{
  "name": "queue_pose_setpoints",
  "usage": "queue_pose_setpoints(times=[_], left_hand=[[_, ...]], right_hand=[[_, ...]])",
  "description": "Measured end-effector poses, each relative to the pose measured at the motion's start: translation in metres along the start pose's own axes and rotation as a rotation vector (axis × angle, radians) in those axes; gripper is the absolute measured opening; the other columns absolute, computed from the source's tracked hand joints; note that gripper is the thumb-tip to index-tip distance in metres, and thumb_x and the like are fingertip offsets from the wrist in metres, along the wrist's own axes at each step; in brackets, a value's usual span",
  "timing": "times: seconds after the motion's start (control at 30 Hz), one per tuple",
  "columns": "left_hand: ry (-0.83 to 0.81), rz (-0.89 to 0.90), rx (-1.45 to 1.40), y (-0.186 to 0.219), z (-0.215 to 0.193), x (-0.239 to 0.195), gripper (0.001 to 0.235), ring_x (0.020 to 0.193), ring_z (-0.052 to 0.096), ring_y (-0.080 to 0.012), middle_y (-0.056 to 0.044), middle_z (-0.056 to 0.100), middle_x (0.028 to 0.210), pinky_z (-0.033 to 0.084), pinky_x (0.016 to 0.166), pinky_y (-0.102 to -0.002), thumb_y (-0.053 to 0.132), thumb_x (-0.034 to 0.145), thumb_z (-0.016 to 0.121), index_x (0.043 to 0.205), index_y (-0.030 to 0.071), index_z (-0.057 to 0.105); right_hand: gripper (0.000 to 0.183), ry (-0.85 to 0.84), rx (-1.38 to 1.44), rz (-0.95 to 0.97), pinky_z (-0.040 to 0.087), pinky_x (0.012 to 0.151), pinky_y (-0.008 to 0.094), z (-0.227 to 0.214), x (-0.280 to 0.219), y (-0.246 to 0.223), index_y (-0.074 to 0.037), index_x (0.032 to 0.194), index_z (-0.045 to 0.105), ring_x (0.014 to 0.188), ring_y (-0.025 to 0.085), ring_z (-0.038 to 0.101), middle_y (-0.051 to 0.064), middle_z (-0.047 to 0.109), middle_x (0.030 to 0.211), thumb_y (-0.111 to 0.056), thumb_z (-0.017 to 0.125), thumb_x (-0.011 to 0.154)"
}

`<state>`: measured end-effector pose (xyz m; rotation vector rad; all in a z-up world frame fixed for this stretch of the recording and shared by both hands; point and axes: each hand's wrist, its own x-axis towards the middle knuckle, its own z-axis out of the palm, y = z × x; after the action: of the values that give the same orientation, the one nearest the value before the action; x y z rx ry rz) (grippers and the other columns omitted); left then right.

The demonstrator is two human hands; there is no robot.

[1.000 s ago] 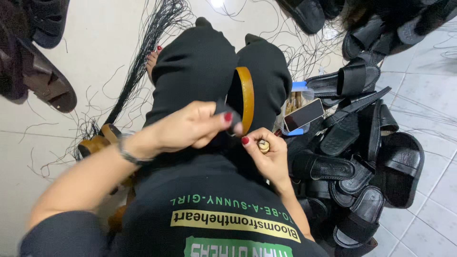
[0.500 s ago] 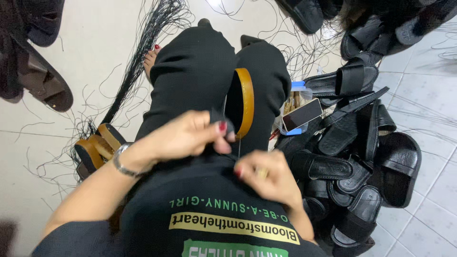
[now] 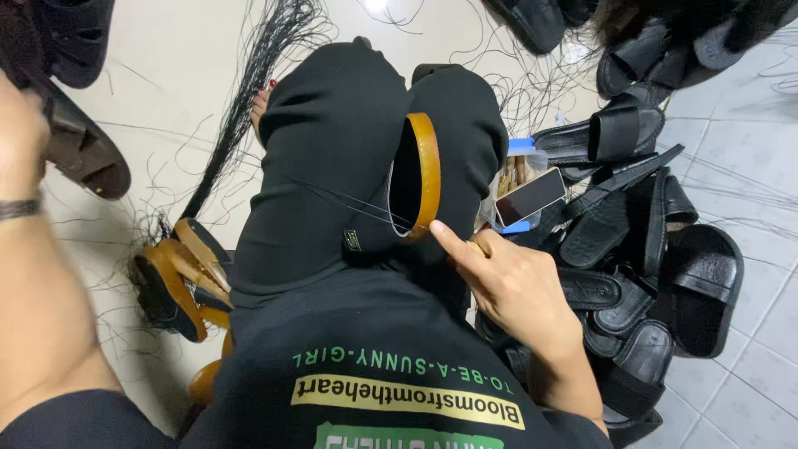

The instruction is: The person sits on the floor and sews a black sandal using a needle and thread. They repeatedly push the needle through the sandal strap and pull the thread tight to secure the stitching.

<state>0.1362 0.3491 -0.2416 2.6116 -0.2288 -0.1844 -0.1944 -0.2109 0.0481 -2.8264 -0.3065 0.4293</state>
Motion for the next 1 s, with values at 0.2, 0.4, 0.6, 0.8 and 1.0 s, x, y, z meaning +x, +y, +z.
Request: queue_pose_setpoints(times=[0.2, 0.4, 0.6, 0.8, 1.0], left_hand=[[-0.178, 0.547, 0.44, 0.34, -0.059, -0.04, 0.074, 0.105, 0.057, -0.0354, -0.016, 0.06, 0.092, 0.043, 0.098, -0.043, 0.074, 0.111, 0.073, 0.086, 0.004, 0.066], [-0.509, 1.035, -0.103, 0.445, -0.014, -0.043, 0.058, 0.147, 0.026, -0.047, -0.022, 0.03, 0.162, 0.015, 0.118, -0.064, 0.06, 0.083, 0.074, 0.104, 0.006, 0.076], [-0.229, 1.253, -0.064, 0.459, 0.028, -0.036, 0.066, 0.083, 0.068, -0.0267, 0.0, 0.066, 0.088, 0.045, 0.101, -0.045, 0.081, 0.08, 0.072, 0.087, 0.015, 0.072], [-0.171, 1.195, -0.001, 0.462, 0.031, -0.039, 0.063, 0.075, 0.062, -0.0232, 0.004, 0.06, 0.075, 0.044, 0.078, -0.039, 0.084, 0.072, 0.074, 0.074, 0.021, 0.067], [-0.21, 1.183, 0.008, 0.462, 0.029, -0.038, 0.07, 0.073, 0.062, -0.0221, 0.005, 0.061, 0.075, 0.042, 0.084, -0.041, 0.09, 0.074, 0.07, 0.078, 0.02, 0.069]], right_hand=[[0.054, -0.056, -0.055, 0.036, 0.043, 0.039, 0.04, -0.005, 0.001, -0.002, -0.029, 0.151, 0.046, 0.059, 0.023, 0.053, 0.001, 0.048, 0.081, -0.02, 0.06, 0.1], [0.058, -0.165, -0.001, 0.1, 0.046, 0.041, 0.047, -0.013, 0.005, -0.005, -0.031, 0.154, 0.042, 0.058, 0.029, 0.053, 0.001, 0.048, 0.081, -0.021, 0.058, 0.098], [0.067, -0.3, -0.03, 0.271, 0.049, 0.045, 0.058, -0.026, 0.007, -0.013, -0.035, 0.155, 0.04, 0.055, 0.043, 0.06, 0.005, 0.054, 0.081, -0.022, 0.055, 0.091], [0.055, -0.131, 0.277, 0.214, 0.048, 0.06, 0.042, -0.024, 0.012, -0.008, -0.021, 0.15, 0.052, 0.057, 0.028, 0.057, 0.004, 0.054, 0.073, -0.011, 0.059, 0.096], [0.051, -0.155, 0.357, 0.147, 0.05, 0.067, 0.039, -0.024, 0.002, 0.0, -0.016, 0.151, 0.047, 0.076, 0.025, 0.064, 0.005, 0.06, 0.092, -0.026, 0.055, 0.101]])
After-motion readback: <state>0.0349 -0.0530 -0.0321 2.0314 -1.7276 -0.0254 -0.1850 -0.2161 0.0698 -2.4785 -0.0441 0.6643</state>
